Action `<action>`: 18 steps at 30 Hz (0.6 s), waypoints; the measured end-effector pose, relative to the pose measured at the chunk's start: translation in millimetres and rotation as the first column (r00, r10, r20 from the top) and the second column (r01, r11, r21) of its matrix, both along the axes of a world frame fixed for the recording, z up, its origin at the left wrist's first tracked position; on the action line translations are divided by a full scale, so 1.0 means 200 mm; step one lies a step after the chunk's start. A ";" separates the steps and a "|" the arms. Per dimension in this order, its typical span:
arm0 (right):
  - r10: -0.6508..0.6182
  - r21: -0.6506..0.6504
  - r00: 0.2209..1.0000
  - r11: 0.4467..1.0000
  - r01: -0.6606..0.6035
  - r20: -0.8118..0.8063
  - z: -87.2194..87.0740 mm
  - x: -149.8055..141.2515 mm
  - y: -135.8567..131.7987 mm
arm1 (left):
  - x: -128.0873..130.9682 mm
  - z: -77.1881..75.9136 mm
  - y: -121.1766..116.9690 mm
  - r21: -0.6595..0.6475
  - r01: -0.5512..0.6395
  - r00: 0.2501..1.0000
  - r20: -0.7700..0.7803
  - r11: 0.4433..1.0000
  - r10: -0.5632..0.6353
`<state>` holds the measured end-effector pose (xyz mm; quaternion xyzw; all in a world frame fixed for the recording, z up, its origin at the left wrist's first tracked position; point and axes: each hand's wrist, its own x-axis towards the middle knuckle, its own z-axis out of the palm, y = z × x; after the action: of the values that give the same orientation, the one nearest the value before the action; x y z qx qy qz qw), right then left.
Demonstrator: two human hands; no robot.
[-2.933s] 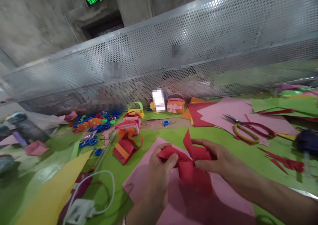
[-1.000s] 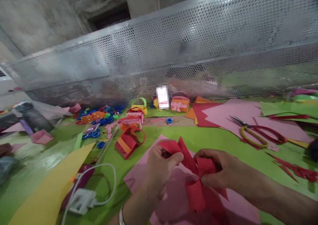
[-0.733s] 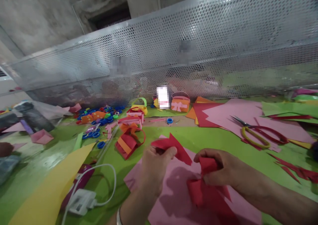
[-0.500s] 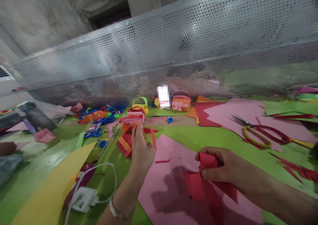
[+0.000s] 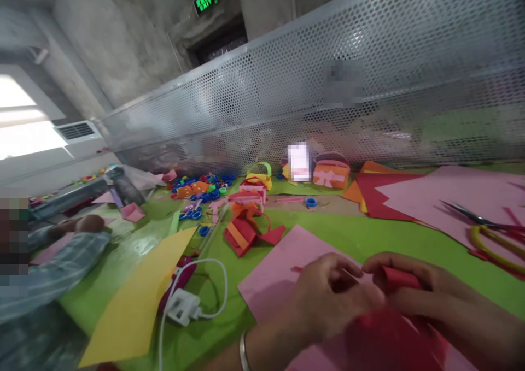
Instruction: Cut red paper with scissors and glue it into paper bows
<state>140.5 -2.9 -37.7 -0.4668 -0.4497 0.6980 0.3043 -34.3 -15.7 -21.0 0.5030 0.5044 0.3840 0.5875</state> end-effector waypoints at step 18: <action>-0.103 0.090 0.995 0.991 0.102 0.014 0.11 -0.06 -0.02 | 0.02 0.03 -0.03 -0.048 0.033 0.993 -0.113 0.998 -0.039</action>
<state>129.0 -7.0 -15.2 -0.4817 -0.4586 0.6563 0.3562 -29.3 -21.2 -15.7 0.5193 0.5367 0.3322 0.5762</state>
